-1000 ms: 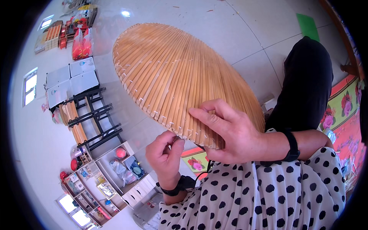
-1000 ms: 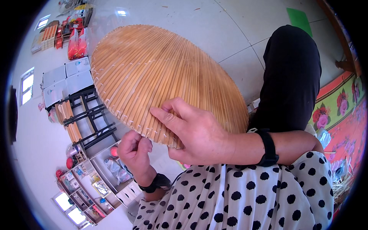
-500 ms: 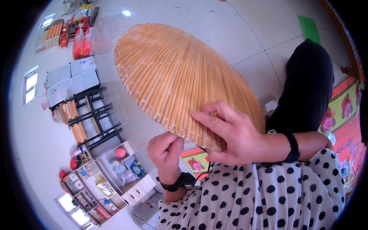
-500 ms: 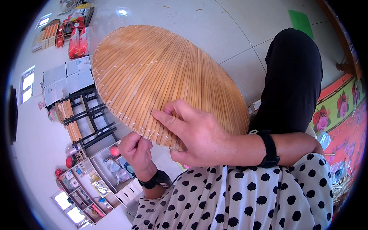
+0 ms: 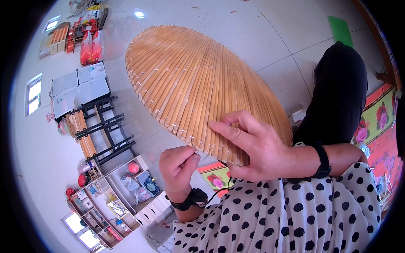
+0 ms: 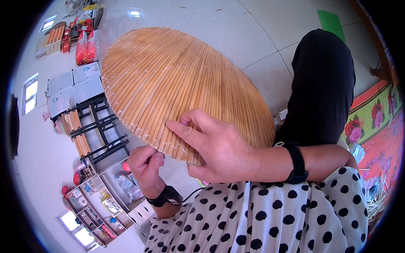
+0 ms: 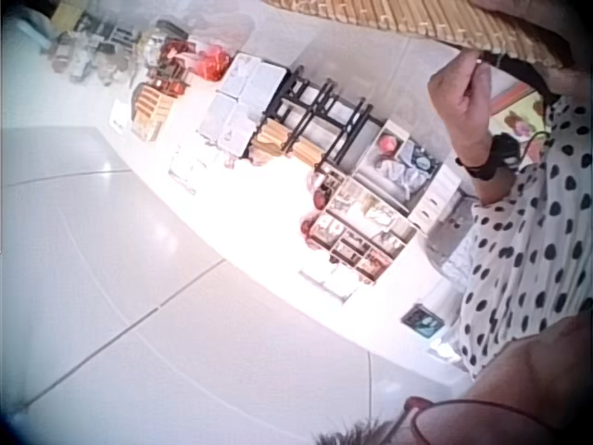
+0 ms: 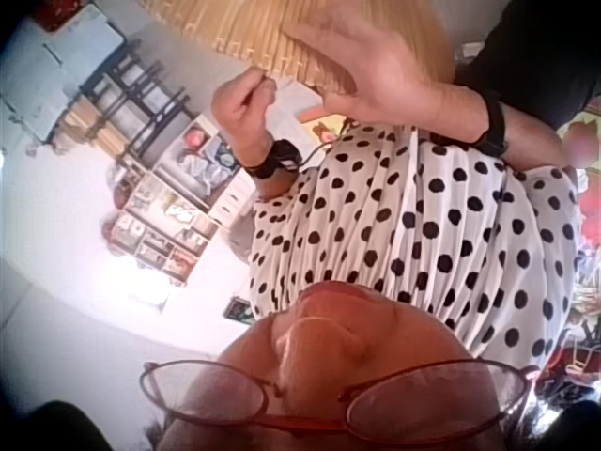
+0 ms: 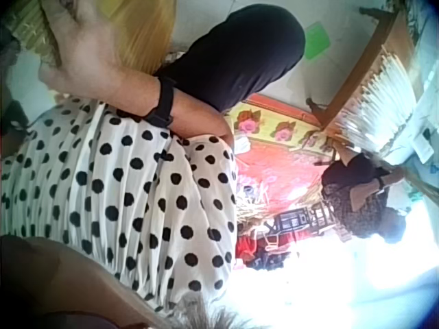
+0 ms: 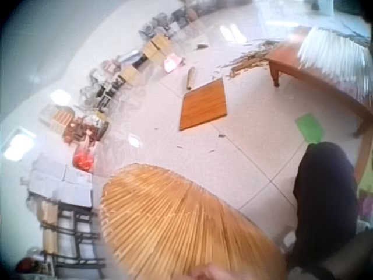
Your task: The person sews the edge of a circular bamboo fan using a needle and thread, and then uses scissors to cut the excess thread.
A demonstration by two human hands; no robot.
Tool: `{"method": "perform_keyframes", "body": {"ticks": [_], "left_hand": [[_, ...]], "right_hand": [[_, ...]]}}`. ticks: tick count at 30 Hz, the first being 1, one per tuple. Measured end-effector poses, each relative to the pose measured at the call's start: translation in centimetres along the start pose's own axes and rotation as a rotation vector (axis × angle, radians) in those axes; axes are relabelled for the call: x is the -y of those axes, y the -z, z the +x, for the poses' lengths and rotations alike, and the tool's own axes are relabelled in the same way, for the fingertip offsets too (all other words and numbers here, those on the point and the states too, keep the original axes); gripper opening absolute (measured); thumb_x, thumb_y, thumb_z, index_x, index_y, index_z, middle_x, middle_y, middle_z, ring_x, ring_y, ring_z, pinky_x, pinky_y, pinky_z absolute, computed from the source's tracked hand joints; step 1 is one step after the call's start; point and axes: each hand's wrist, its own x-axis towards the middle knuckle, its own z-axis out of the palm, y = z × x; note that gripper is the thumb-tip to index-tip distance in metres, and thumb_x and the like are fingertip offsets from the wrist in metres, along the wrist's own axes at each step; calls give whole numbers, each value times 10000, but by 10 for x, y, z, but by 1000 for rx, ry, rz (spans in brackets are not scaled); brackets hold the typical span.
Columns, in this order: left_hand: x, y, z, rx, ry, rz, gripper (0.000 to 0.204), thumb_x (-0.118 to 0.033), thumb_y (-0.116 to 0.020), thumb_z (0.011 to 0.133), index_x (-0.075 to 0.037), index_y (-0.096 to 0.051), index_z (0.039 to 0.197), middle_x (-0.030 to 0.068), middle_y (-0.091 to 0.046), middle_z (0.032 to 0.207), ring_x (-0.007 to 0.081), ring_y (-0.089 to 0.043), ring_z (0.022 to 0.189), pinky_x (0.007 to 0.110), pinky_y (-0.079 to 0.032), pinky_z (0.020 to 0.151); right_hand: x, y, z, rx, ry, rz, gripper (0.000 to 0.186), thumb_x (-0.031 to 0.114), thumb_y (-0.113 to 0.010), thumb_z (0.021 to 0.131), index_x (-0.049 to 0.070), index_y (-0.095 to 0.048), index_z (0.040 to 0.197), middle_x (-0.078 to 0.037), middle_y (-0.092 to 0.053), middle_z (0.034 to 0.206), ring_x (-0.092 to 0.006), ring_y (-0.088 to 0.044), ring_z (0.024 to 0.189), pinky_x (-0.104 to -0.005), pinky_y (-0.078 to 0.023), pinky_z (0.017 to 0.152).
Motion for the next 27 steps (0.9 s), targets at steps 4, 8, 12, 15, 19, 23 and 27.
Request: {"method": "perform_keyframes", "body": {"ticks": [4, 8, 12, 15, 19, 23, 27], "left_hand": [[-6, 6, 0, 35, 0, 21, 174, 71, -639, 763, 78, -664, 935, 99, -603, 650, 159, -550, 521, 257, -405, 515], [-10, 9, 0, 67, 27, 35, 178, 65, -642, 762, 83, -662, 937, 109, -601, 643, 167, -554, 523, 260, -406, 518], [-28, -1, -2, -85, 163, 36, 104, 66, -645, 770, 68, -655, 874, 60, -569, 606, 112, -505, 521, 240, -367, 507], [-25, -5, -3, -161, 237, -51, 46, 66, -647, 780, 48, -641, 821, 19, -538, 581, 72, -460, 525, 226, -339, 503], [-31, -6, -2, -183, 225, -31, 41, 67, -652, 782, 34, -632, 793, 5, -523, 569, 61, -437, 521, 218, -326, 502], [-35, -3, -5, -177, 176, 49, 48, 73, -656, 774, 39, -629, 795, 26, -519, 566, 75, -436, 506, 224, -323, 498], [-17, -11, 13, -84, 102, 22, 49, 66, -658, 773, 50, -621, 803, 42, -511, 560, 91, -442, 497, 240, -321, 487]], "right_hand": [[4, 0, 0, 34, -20, 25, 736, 138, -722, 660, -17, -505, 1345, -133, -469, 1111, -233, -594, 822, -309, -549, 648], [3, 1, 1, 37, -17, 10, 737, 145, -717, 666, -11, -497, 1352, -132, -463, 1116, -234, -595, 827, -315, -551, 660], [3, 0, 1, 41, -12, 9, 733, 147, -714, 671, -8, -496, 1354, -131, -457, 1122, -237, -596, 835, -316, -551, 667], [3, 1, 1, 42, -21, 0, 727, 143, -711, 676, -7, -497, 1355, -130, -455, 1123, -239, -597, 841, -315, -551, 671], [7, 2, 2, 61, -27, 10, 723, 133, -706, 679, -7, -498, 1357, -127, -456, 1122, -239, -598, 848, -315, -550, 677], [9, -2, 0, 63, -19, 47, 722, 131, -708, 678, -10, -500, 1355, -124, -458, 1120, -237, -596, 863, -314, -550, 680], [-2, 5, -1, 13, -32, -30, 724, 131, -709, 675, -11, -501, 1354, -121, -459, 1118, -234, -595, 865, -314, -550, 681]]}}
